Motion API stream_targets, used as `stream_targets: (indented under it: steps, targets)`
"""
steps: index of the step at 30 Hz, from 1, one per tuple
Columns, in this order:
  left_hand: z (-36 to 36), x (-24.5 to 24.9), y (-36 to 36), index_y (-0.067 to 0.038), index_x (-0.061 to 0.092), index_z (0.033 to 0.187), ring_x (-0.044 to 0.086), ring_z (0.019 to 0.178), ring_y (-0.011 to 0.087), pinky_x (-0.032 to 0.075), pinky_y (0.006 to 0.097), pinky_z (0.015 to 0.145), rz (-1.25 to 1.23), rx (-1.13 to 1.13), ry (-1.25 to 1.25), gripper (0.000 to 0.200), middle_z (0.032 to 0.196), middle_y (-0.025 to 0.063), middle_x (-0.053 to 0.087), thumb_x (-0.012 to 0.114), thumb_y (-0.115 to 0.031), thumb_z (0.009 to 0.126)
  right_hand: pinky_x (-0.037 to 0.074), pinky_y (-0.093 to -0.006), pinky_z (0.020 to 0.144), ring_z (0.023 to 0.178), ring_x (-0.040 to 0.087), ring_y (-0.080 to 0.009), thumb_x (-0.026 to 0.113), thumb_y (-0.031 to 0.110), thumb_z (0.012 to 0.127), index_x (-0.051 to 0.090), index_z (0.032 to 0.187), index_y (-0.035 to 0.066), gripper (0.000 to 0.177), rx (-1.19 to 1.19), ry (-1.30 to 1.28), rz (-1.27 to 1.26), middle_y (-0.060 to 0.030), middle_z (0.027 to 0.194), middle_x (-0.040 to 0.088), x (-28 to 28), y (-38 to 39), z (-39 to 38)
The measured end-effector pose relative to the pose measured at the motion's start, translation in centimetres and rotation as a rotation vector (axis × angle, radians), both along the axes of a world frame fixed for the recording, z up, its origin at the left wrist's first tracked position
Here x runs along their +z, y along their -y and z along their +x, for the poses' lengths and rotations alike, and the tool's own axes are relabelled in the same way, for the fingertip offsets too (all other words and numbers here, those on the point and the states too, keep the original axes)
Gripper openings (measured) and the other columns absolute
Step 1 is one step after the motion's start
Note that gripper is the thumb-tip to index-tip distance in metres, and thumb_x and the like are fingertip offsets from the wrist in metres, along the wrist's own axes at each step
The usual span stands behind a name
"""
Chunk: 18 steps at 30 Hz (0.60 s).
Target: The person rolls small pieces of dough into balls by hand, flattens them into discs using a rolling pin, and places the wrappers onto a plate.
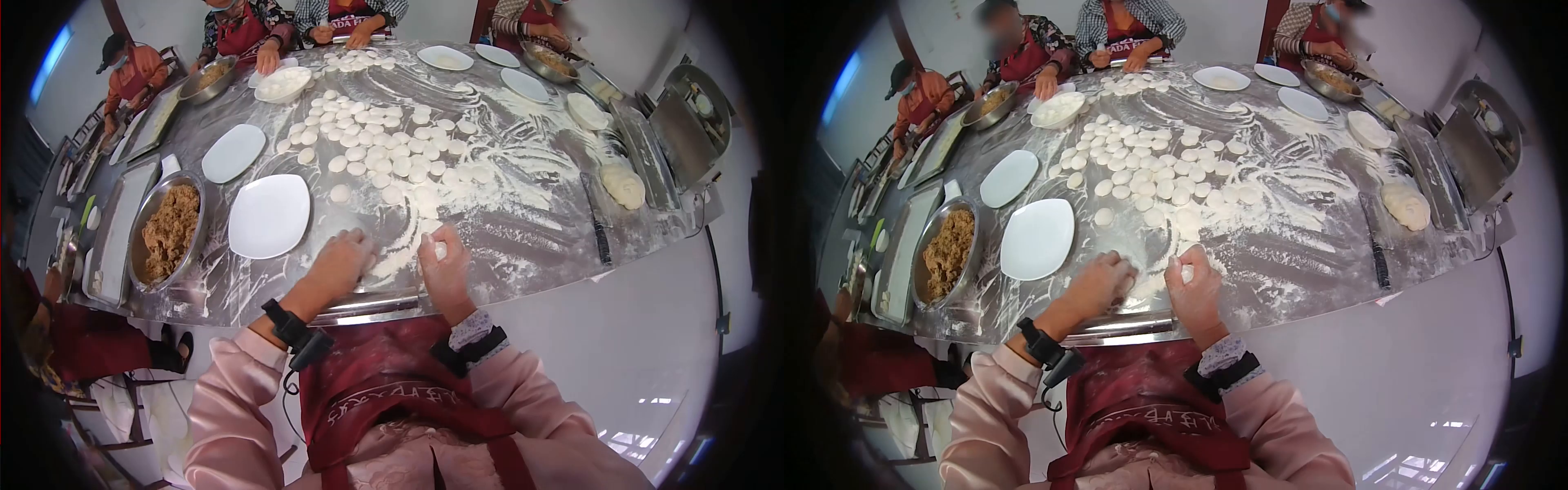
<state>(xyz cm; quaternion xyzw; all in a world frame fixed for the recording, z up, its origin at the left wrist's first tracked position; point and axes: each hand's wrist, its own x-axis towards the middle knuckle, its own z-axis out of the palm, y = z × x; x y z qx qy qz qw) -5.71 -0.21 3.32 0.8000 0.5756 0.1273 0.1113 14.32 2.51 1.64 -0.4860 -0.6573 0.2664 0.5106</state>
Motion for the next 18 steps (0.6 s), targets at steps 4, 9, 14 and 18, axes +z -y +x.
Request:
stream_targets:
  steps: [4, 9, 14, 18]
  targets:
    - [-1.5, 0.5, -0.2, -0.003, 0.064, 0.092, 0.062, 0.079, 0.0371, 0.051, 0.0419, 0.074, -0.065, 0.163, 0.192, 0.017, 0.091, 0.0177, 0.062, 0.065, -0.015, 0.079, 0.047, -0.048, 0.058, 0.064, 0.06, -0.0424, 0.064, 0.015, 0.085, 0.054, 0.084, 0.005, 0.015, 0.006, -0.019, -0.018, -0.0191, 0.068, 0.059, -0.6, -0.2, 0.0]
    - [1.5, -1.2, -0.6, -0.005, 0.065, 0.096, 0.064, 0.089, 0.0333, 0.05, 0.0399, 0.076, -0.315, 0.045, 0.413, 0.017, 0.097, 0.0144, 0.066, 0.065, -0.009, 0.08, 0.043, -0.0323, 0.051, 0.051, 0.053, -0.0151, 0.059, 0.01, 0.091, 0.05, 0.083, 0.003, 0.014, 0.047, 0.058, 0.114, -0.0069, 0.059, 0.054, 0.2, -0.3, 0.3]
    - [2.3, -0.5, -0.4, -0.005, 0.066, 0.094, 0.064, 0.089, 0.0326, 0.05, 0.0399, 0.078, -0.234, -0.029, 0.292, 0.014, 0.091, 0.0139, 0.066, 0.062, -0.007, 0.08, 0.045, -0.045, 0.056, 0.061, 0.059, -0.0403, 0.064, 0.014, 0.084, 0.052, 0.081, 0.005, 0.015, 0.033, 0.077, -0.04, -0.018, 0.066, 0.057, 3.6, 1.7, 0.4]
    - [2.9, 1.0, -0.6, -0.006, 0.065, 0.09, 0.065, 0.082, 0.0346, 0.05, 0.0419, 0.074, -0.27, -0.124, 0.224, 0.013, 0.084, 0.0153, 0.067, 0.064, -0.012, 0.079, 0.045, -0.0431, 0.057, 0.06, 0.058, -0.0387, 0.063, 0.014, 0.085, 0.052, 0.08, 0.005, 0.015, 0.068, 0.142, 0.035, -0.0176, 0.066, 0.058, 6.3, 1.2, -0.5]
